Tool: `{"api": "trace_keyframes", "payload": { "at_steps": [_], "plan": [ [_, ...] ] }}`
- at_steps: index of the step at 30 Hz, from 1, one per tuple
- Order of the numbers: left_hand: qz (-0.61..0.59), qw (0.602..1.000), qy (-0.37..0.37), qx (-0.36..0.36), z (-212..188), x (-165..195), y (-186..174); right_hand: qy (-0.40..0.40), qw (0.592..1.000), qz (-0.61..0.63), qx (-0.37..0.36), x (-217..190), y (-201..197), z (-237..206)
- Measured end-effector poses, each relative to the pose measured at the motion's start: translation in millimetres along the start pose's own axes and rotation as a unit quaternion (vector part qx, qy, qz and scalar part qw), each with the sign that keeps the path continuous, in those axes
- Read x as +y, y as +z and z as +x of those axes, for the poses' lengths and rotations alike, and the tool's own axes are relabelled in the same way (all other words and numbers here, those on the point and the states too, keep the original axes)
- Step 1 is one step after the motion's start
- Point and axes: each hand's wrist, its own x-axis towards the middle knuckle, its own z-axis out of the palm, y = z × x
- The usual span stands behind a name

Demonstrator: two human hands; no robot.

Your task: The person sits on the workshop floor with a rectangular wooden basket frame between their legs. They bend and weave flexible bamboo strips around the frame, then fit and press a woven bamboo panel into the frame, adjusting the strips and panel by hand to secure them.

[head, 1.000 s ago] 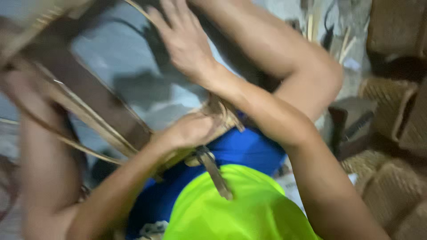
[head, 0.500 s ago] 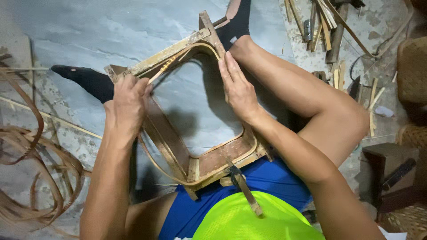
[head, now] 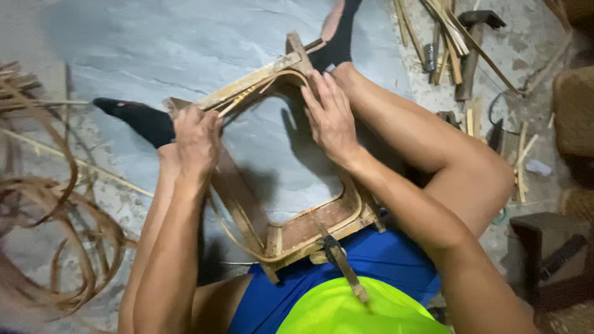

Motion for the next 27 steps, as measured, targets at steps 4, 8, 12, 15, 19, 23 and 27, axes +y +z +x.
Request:
{"api": "trace_keyframes", "payload": {
  "at_steps": [4, 8, 12, 15, 19, 23, 27],
  "plan": [
    [-0.007, 1.000, -0.003, 0.006, 5.4, 3.9, -1.9, -0.185, 0.975, 0.126, -0.016, -16.8, 25.4, 68.6],
    [0.016, 1.000, 0.005, 0.027, 14.1, 3.6, -1.3, -0.261, 0.943, 0.189, -0.084, -25.8, 51.7, 116.1],
    [-0.074, 0.996, -0.041, 0.019, -5.8, -0.4, -27.1, -0.274, 0.933, 0.211, -0.103, -15.5, 70.2, 117.1],
    [-0.069, 0.987, -0.138, -0.042, -58.9, 20.8, -71.0, -0.261, 0.939, 0.196, -0.104, -6.9, 80.6, 105.8],
    [-0.097, 0.950, -0.247, -0.162, -127.7, 63.2, -90.6, -0.264, 0.943, 0.181, -0.089, -4.8, 93.3, 96.4],
    [-0.076, 0.928, -0.292, -0.220, -126.2, 59.7, -62.8, -0.225, 0.956, 0.182, -0.054, -12.6, 100.1, 93.2],
    [-0.020, 0.926, -0.271, -0.261, -109.6, 55.0, -49.6, -0.225, 0.963, 0.146, -0.035, -16.9, 102.2, 93.3]
  ]
}}
